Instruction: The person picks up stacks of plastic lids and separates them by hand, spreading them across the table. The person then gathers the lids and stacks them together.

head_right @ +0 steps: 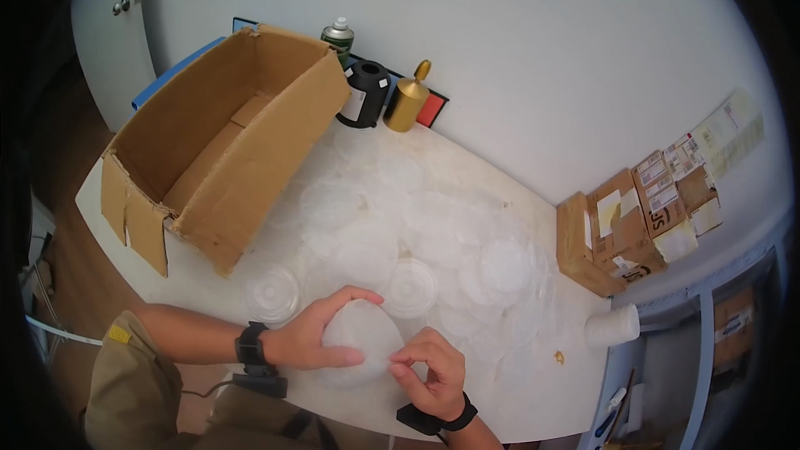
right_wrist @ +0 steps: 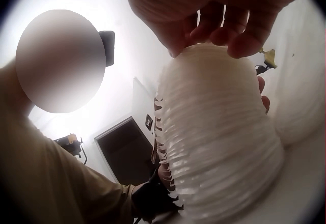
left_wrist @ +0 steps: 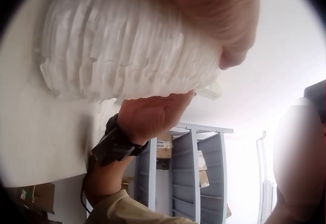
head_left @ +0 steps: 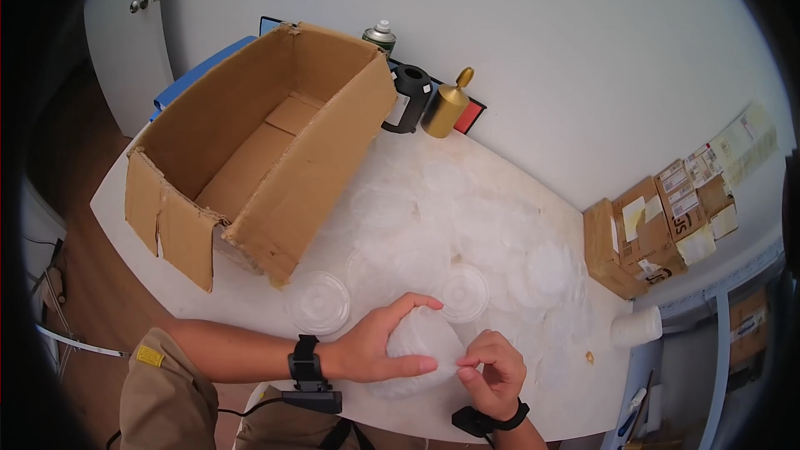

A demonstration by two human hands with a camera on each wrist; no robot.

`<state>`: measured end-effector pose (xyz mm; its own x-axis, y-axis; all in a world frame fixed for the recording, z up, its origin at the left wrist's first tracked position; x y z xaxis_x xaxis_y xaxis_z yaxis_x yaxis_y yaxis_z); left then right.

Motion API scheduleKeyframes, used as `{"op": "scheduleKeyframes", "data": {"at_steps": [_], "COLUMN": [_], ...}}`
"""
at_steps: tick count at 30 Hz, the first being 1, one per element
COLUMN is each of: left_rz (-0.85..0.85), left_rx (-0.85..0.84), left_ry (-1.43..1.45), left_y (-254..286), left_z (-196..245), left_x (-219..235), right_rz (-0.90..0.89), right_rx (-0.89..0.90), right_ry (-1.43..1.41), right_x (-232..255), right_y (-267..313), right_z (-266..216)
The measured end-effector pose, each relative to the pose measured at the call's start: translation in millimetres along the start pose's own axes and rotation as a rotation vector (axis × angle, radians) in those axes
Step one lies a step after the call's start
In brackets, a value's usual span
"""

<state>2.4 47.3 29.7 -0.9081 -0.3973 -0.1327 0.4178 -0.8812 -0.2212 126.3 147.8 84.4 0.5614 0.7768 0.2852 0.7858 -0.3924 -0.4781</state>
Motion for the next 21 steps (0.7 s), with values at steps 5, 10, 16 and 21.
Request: {"op": "scheduleKeyframes", "data": {"at_steps": [5,10,16,21], "left_rz": [-0.028,-0.030,-0.023,-0.076], "left_rx": [0.013,-0.009,-0.012,0.046], "left_ry": [0.000,0.002,-0.009,0.053], "left_y": [2.9,1.5,3.3,3.0], "left_z": [-2.0,-1.1,-1.5,-6.9], "left_x": [-2.8,-1.5,-0.6,-3.7], "right_rz": [-0.047,0.053,0.265,0.502], "right_rx": [-0.082,-0.305,-0.300,-0.100], "right_ry": [-0.086,-0.290,-0.213,-0.202], "right_x": [-2.9,-0.5,27.5,67.7], "right_y": [4.2,11.1,19.4,6.0], "right_z": [8.5,26.8,30.7,23.9]}}
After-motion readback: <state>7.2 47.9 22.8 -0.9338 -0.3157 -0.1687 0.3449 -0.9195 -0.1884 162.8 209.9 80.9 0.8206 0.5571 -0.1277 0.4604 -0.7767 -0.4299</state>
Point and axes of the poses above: each hand's wrist, its own y-axis away from the middle knuckle, its own x-axis out of the back of the hand, z = x × y, the point moved 9 cm from there along -y, towards the middle knuckle, and after that the axes turned 8 degrees about z, right-handed, at the moved point
